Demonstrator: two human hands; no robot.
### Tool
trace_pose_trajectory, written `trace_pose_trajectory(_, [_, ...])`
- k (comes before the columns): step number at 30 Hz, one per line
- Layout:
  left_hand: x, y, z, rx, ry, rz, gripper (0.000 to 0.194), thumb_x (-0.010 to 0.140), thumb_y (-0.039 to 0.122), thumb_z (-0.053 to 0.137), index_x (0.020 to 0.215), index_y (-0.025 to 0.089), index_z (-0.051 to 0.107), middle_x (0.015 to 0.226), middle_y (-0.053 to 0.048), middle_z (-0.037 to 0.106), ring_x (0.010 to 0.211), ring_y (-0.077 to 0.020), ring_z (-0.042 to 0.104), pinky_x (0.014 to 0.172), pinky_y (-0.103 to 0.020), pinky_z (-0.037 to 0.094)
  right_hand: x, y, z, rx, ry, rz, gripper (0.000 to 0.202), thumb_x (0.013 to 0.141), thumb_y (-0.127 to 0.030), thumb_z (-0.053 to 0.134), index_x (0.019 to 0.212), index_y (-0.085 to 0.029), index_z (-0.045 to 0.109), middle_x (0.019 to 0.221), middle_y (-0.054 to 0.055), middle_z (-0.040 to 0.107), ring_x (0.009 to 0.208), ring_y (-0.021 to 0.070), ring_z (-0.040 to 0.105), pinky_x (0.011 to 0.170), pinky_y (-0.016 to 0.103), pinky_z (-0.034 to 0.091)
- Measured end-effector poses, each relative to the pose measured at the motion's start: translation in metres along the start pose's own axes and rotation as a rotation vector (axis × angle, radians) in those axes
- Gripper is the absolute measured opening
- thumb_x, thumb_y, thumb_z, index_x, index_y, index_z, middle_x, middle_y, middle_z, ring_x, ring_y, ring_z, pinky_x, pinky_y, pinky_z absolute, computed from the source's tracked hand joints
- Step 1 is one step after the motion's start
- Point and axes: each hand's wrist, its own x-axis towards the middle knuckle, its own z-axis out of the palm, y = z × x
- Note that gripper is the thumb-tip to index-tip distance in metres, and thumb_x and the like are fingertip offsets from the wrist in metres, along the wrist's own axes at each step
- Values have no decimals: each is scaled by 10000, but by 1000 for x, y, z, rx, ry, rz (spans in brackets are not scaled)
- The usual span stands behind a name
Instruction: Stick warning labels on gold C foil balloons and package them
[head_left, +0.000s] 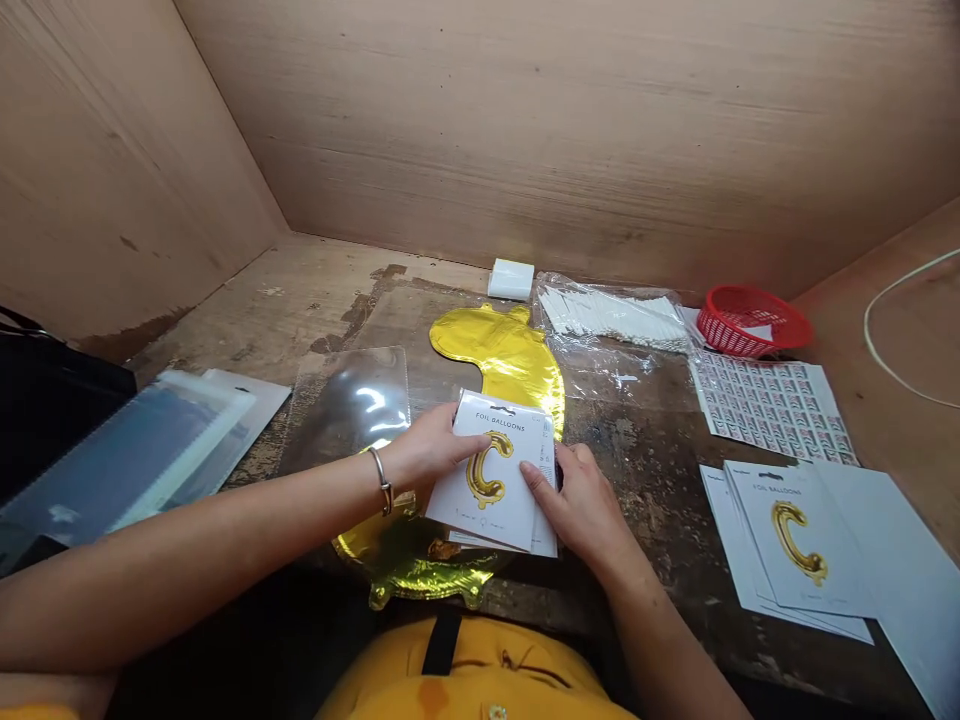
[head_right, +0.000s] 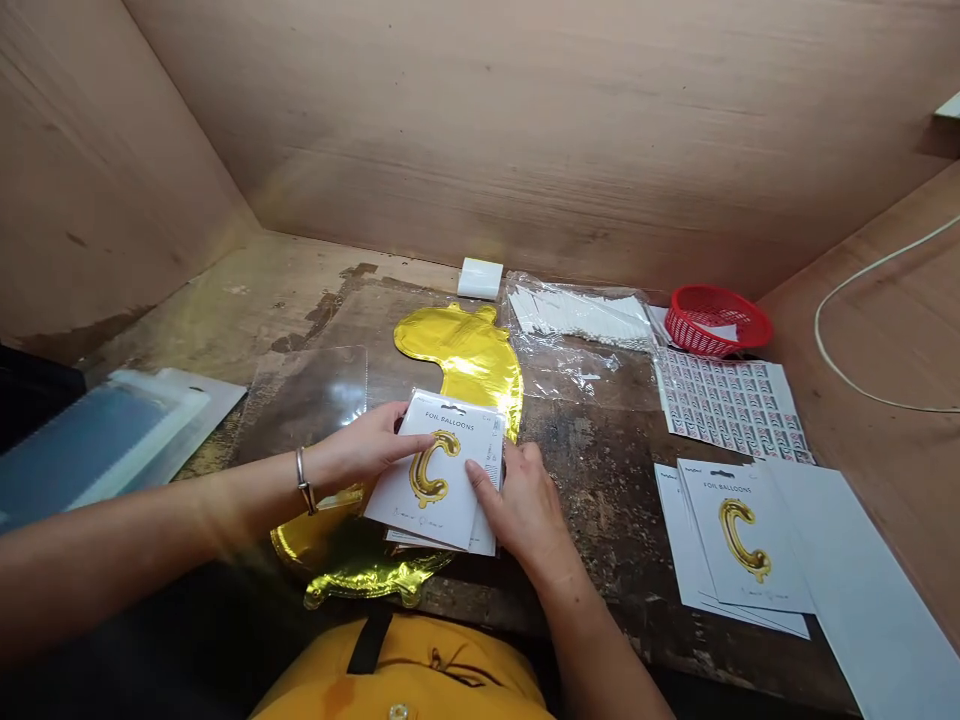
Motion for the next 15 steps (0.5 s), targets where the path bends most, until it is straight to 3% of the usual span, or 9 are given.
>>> trace_pose_trajectory(5, [-1,5,5,2,36,-11,351,656,197,751,997,152,679,1103,-104,721,1021,-299,669,926,-457,507,1,2,-1,-39,7,-48,472,917,-539,418,1153,-172,598,974,117,563,898,265,617,761,358,476])
trace_pose_trajectory(8, [-3,6,10,-151,47,-89,331,635,174,766,956,147,689,1054,-98,737,1002,-283,678,927,-442,512,2,3,1,-50,24,-57,480,912,-539,430,1160,-162,595,996,130,565,876,266,620,740,360,480])
trace_pose_trajectory(15, [4,5,15,-315,113,-222,303,646,270,803,885,132,677,962,-137,749,820,-268,718,742,-405,588,8,10,1,5,52,-66,449,904,-513,467,1122,-151,619,964,123,579,833,235,618,725,327,478])
